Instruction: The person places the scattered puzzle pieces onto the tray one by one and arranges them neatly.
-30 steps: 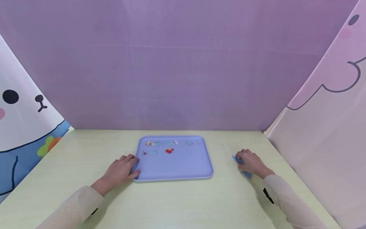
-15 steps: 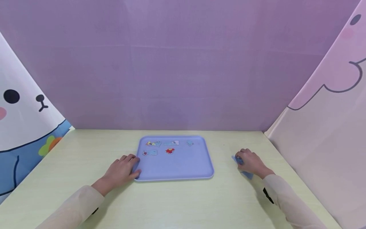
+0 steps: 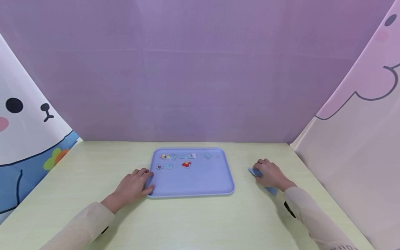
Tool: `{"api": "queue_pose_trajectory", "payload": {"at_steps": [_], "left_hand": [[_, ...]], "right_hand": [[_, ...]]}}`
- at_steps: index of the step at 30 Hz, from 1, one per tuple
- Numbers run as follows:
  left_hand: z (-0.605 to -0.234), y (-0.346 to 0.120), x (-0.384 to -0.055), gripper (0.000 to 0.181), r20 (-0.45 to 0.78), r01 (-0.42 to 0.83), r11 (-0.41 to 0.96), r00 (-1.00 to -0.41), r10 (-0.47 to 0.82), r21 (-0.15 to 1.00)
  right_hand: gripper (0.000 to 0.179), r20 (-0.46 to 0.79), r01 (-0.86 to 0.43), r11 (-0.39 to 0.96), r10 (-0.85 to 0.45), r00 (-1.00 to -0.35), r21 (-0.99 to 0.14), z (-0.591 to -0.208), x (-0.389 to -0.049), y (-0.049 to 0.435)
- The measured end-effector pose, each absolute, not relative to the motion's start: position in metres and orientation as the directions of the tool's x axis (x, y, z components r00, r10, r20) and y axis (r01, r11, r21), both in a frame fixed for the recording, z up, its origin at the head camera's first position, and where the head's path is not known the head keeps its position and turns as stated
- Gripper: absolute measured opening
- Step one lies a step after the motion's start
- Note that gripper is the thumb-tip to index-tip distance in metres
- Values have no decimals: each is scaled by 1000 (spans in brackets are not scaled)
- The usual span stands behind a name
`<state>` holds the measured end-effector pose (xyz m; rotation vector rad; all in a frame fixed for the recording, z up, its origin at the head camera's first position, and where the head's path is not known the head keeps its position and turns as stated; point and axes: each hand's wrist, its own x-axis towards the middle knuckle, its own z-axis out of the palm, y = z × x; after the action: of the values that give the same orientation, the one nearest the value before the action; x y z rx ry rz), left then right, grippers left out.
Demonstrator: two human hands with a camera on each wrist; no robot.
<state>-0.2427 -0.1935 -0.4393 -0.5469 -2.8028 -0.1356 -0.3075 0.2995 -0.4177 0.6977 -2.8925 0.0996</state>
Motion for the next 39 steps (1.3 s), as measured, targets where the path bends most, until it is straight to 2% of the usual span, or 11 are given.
{"api": "queue_pose_trajectory", "payload": {"at_steps": [11,32,39], "left_hand": [[-435,-192,-241,46,286,375,926,-892,349,37],[-436,-192,-241,48,287,377,925,-893,348,49],[-438,-193,-242,48,285,377,925,-893,349,48]], "right_hand": [[32,200,-507,861,-491,-848,-35,-412,-311,278],[27,279,-634,773,-611,-741,8,-406,-319,233],[27,241,-640,769,-623,-744,10,-404,-323,213]]}}
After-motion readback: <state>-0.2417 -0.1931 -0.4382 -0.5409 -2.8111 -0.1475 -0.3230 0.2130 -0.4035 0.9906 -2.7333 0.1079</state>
